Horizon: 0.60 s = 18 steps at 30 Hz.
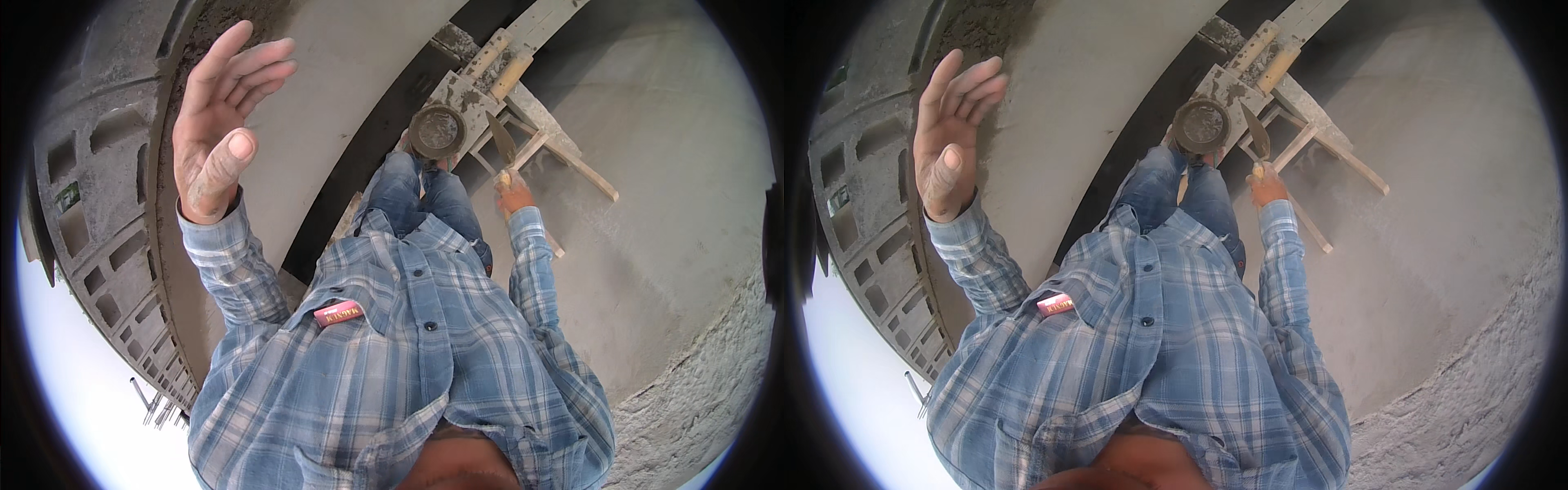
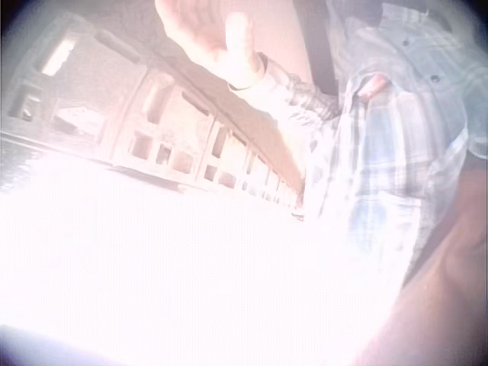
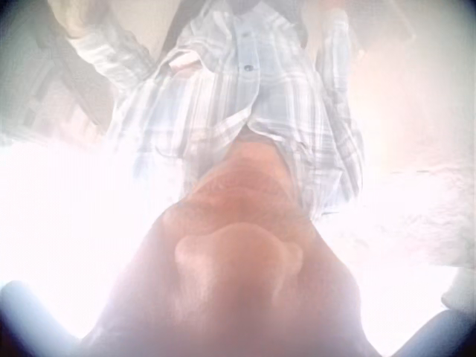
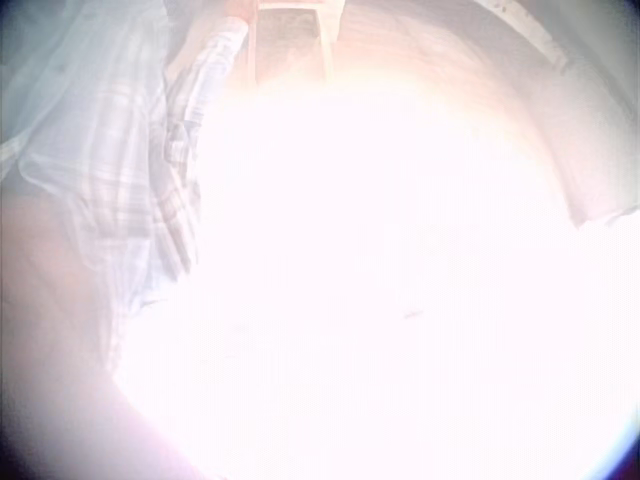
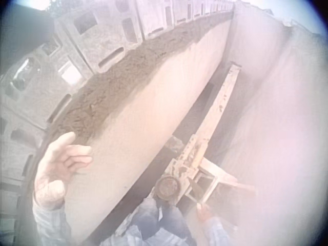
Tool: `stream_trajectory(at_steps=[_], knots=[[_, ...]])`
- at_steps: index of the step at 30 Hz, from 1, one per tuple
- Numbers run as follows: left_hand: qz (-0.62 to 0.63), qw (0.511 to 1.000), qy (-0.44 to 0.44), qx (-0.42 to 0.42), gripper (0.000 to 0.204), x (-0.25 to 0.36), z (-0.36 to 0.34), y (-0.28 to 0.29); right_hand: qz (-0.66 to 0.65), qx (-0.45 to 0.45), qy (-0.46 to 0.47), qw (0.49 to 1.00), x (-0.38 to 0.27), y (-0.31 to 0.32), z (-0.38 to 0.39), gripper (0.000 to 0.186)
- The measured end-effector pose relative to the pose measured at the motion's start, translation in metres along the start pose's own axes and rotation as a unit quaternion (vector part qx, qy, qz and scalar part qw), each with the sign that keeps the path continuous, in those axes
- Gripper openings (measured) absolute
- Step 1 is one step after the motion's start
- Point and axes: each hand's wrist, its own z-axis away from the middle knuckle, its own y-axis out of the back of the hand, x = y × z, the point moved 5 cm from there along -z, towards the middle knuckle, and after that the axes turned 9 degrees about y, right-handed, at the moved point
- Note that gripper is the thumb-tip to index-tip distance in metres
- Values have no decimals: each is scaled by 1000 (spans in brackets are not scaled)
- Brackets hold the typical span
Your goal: The person applies wet cement to a curved wall using a trowel and smooths it with a wooden float. The person repeatedly scoops cement from a bucket and spreads it along the wall surface.
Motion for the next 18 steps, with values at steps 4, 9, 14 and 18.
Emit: stream_trajectory(at_steps=[4,9,14,18], knots=[[-258,905,322,-102,68,-248,52,-116,-89,-67,-120,987,6,-35,-7,45],[-278,806,464,-241,77,-416,159,-221,105,-267,-69,955,110,-125,-147,39],[-391,702,550,-226,75,-461,180,-266,353,-276,80,890,150,-206,-319,37],[-361,708,574,-198,71,-461,164,-265,352,-152,27,923,87,-255,-349,39]])
